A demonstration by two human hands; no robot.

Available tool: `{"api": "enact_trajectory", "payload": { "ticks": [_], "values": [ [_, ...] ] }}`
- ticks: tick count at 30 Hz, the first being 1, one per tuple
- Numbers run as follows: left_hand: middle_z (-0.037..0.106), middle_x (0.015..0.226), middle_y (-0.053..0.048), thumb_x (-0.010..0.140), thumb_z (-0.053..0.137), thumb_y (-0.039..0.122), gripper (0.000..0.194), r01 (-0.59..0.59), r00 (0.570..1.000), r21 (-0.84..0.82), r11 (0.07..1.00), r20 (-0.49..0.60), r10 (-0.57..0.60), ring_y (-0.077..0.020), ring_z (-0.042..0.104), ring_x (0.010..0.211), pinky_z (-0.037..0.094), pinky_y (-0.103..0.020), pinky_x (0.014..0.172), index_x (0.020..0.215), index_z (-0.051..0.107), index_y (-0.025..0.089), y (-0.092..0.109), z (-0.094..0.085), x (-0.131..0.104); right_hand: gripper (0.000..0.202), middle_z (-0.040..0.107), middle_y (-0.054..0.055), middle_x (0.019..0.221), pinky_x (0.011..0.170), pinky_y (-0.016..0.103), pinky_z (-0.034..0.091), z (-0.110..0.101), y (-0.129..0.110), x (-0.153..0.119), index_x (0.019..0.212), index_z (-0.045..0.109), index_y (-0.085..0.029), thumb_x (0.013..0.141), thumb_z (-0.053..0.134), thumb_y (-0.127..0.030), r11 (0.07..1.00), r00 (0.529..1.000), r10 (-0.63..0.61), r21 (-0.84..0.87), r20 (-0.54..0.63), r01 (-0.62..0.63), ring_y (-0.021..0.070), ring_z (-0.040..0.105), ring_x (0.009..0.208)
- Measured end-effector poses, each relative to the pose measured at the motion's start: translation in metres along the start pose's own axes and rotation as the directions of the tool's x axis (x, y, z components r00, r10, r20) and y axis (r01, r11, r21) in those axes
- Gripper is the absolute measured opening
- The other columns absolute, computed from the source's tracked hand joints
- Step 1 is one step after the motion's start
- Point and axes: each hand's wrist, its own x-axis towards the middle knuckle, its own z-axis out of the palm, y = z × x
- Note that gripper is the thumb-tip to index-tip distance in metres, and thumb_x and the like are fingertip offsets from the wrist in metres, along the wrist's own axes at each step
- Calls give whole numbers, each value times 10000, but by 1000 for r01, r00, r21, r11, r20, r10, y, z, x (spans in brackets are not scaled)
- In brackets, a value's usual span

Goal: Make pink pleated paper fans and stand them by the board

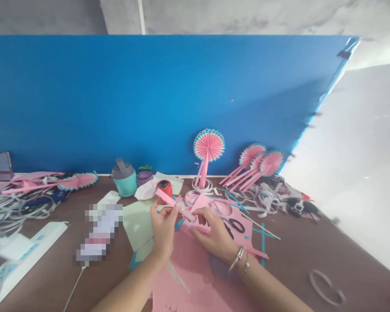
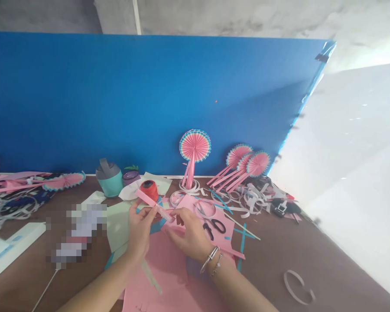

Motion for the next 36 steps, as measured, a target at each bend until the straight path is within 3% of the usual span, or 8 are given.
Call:
{"api": "enact_trajectory", "payload": {
  "ticks": [7, 14, 17, 19, 22, 24, 26, 36],
  "values": [
    [634, 634, 41, 709, 734, 339, 831, 6, 1000, 13, 1000, 25, -6, -151, 654, 616, 554, -292, 656, 1374, 263, 180, -3, -2, -1, 38, 579, 9, 720, 612, 268, 411, 3, 1, 2, 859, 584, -205, 836, 566, -230, 998, 992, -19, -54, -126, 13, 144, 513, 653],
    [606, 568, 46, 699, 730, 420, 862, -10, 1000, 49, 999, 13, 9, -137, 592, 484, 490, -227, 474, 1395, 278, 187, 0, -5, 0, 133, 518, -13, 622, 571, 264, 382, 2, 8, 4, 701, 557, -198, 827, 529, -230, 999, 970, 45, -2, -237, -47, 131, 477, 591],
    [527, 504, 85, 767, 673, 413, 725, -124, 992, 98, 988, 51, 119, -99, 492, 413, 415, -187, 426, 1367, 323, 207, 0, -7, -5, 149, 515, -6, 628, 579, 273, 386, 0, 11, 5, 695, 583, -201, 830, 530, -234, 996, 966, 89, 39, -241, -81, 137, 475, 600],
    [560, 576, 52, 800, 648, 366, 555, -318, 947, 159, 934, 105, 305, -106, 519, 489, 444, -207, 492, 1289, 431, 217, -1, -8, -9, 157, 522, 2, 642, 584, 280, 394, -1, 11, 5, 699, 603, -206, 836, 543, -254, 994, 969, 94, 80, -227, -77, 144, 484, 616],
    [648, 800, -39, 810, 635, 279, 224, -625, 778, 297, 722, 302, 550, -164, 604, 743, 497, -291, 710, 1027, 634, 224, -3, -10, -11, 151, 536, 11, 661, 560, 277, 400, -1, 9, 6, 723, 633, -212, 839, 563, -280, 987, 976, 76, 158, -204, -44, 148, 491, 623],
    [672, 905, -58, 829, 604, 231, 124, -739, 671, 342, 581, 451, 588, -198, 609, 874, 477, -340, 823, 922, 686, 241, -4, -11, -10, 127, 546, 16, 684, 547, 269, 403, -1, 8, 6, 766, 655, -217, 841, 571, -275, 980, 981, 59, 198, -187, -22, 147, 493, 630],
    [686, 939, -56, 850, 572, 200, 160, -787, 614, 350, 509, 528, 586, -211, 605, 931, 454, -368, 878, 933, 697, 255, -4, -11, -7, 112, 553, 22, 718, 551, 267, 412, -1, 6, 5, 808, 666, -223, 847, 568, -259, 976, 985, 40, 219, -165, -3, 146, 497, 646],
    [714, 936, -47, 868, 574, 233, 151, -805, 592, 405, 433, 590, 549, -214, 603, 922, 440, -386, 870, 966, 687, 252, -2, -12, -3, 128, 561, 34, 787, 572, 271, 416, -2, 5, 3, 828, 657, -228, 872, 537, -231, 976, 992, -25, 212, -126, 51, 147, 518, 682]
  ]
}}
